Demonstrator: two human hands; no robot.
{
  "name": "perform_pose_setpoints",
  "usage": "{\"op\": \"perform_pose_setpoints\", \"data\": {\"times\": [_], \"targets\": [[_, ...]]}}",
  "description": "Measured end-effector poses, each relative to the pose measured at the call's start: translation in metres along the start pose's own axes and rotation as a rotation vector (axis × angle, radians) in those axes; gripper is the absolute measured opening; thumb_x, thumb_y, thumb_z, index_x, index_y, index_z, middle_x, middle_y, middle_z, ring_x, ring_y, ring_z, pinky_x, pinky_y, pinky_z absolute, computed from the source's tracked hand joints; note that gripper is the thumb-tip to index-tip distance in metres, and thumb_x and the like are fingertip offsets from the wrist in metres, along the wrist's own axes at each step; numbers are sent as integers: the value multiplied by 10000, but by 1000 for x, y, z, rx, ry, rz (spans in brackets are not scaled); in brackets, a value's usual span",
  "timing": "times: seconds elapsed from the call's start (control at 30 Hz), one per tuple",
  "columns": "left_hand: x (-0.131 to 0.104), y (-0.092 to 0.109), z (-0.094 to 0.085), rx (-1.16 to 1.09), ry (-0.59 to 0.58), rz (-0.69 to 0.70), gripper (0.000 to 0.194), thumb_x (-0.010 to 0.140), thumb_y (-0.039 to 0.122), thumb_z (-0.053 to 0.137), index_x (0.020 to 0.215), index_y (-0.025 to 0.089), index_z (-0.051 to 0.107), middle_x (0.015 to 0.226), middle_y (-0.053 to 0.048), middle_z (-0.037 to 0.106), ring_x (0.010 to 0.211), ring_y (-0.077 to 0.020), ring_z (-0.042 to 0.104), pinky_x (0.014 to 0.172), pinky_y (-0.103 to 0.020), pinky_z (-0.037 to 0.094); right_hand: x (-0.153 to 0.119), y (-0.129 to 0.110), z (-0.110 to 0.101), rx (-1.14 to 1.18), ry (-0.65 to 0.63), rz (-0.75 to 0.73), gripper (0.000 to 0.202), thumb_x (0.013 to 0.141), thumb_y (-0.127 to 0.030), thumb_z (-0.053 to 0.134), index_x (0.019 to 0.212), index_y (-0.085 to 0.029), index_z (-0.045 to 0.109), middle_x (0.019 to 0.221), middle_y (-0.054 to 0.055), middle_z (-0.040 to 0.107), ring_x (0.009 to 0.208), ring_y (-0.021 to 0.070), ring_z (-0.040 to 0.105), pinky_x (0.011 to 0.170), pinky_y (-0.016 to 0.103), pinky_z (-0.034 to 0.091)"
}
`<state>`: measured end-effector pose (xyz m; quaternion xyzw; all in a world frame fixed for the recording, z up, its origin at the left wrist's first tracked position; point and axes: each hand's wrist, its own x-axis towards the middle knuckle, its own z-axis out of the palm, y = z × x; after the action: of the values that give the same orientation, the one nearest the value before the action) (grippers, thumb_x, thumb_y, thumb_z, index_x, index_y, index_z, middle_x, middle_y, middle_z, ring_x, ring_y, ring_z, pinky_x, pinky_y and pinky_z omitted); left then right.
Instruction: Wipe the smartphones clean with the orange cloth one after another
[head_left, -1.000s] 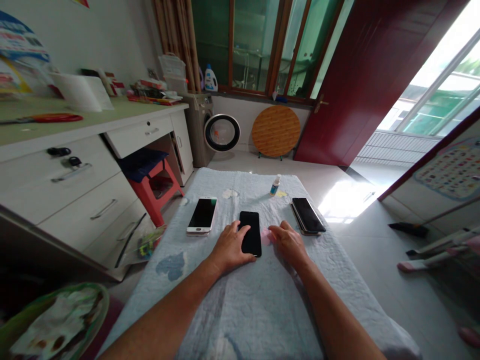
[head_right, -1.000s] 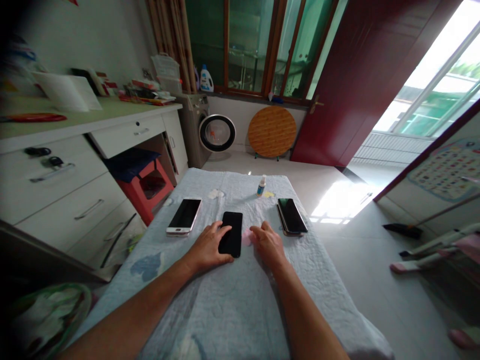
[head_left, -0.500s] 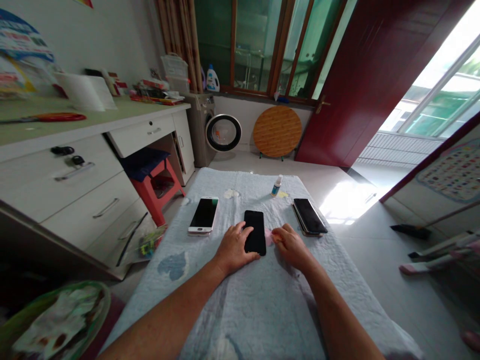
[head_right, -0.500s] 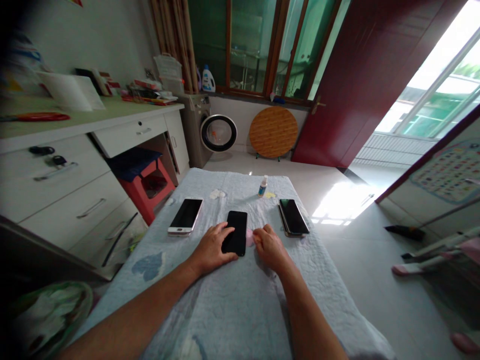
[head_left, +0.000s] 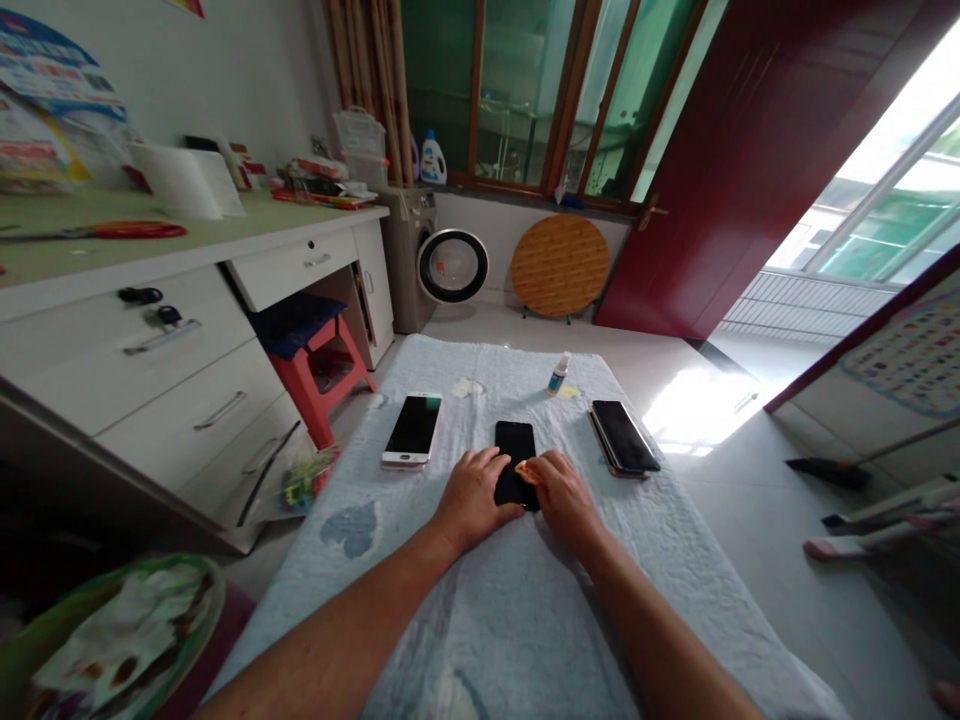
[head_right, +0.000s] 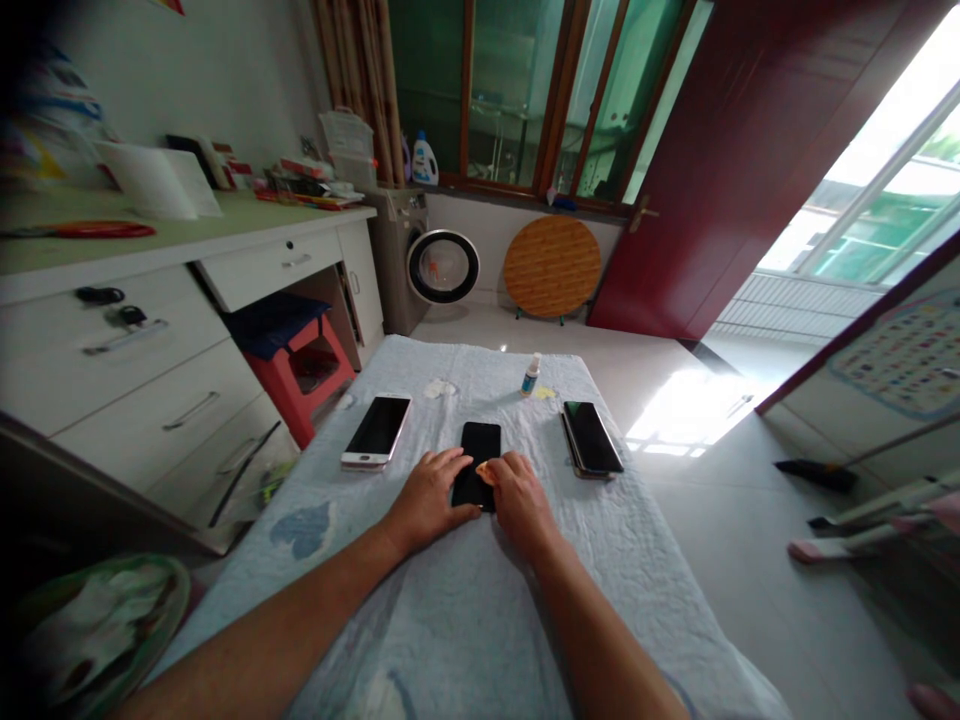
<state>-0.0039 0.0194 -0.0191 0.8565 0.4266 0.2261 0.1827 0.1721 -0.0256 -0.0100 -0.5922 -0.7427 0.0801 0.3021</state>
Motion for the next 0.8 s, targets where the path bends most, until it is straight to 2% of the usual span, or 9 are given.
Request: {"op": "perform_pose_setpoints", "data": {"times": [0.13, 0.33, 0.43, 0.57, 0.8], "targets": [[0, 1, -2, 60, 18, -34, 792, 629, 664, 697, 1237, 173, 568, 1323, -142, 533, 1165, -337, 486, 1000, -462, 368, 0, 0, 0, -55, -39, -11, 280, 849, -78, 459, 918, -229, 684, 899, 57, 553, 875, 176, 518, 774, 258, 418], [-1, 2, -2, 71, -13, -52, 774, 640, 634, 708, 1250, 179, 563, 1342, -134, 526, 1191, -333, 463, 1001, -453, 358, -4, -1, -4, -154, -94, 37, 296, 903, -173, 443, 1001, -289, 697, 1014, 35, 557, 745, 122, 531, 676, 219, 406], [-1, 1, -1, 63, -11, -53, 760, 636, 621, 716, 1252, 203, 560, 1337, -120, 529, 1187, -327, 471, 992, -448, 362, -5, -6, -10, -114, -136, 38, 271, 917, -214, 447, 1001, -281, 696, 966, 32, 567, 720, 115, 539, 666, 216, 413], [-1, 1, -2, 55, 7, -44, 774, 632, 635, 713, 1247, 187, 566, 1321, -121, 541, 1164, -328, 485, 978, -441, 378, -5, -10, -18, 4, -189, -20, 268, 923, -197, 435, 984, -238, 693, 876, 31, 563, 758, 125, 559, 707, 223, 433], [-2, 4, -5, 76, -14, -33, 716, 658, 632, 696, 1212, 190, 596, 1339, -117, 538, 1170, -333, 486, 972, -452, 378, -2, -6, -15, 61, -211, -35, 291, 901, -144, 433, 965, -223, 706, 894, 36, 564, 778, 124, 571, 716, 218, 440]]}}
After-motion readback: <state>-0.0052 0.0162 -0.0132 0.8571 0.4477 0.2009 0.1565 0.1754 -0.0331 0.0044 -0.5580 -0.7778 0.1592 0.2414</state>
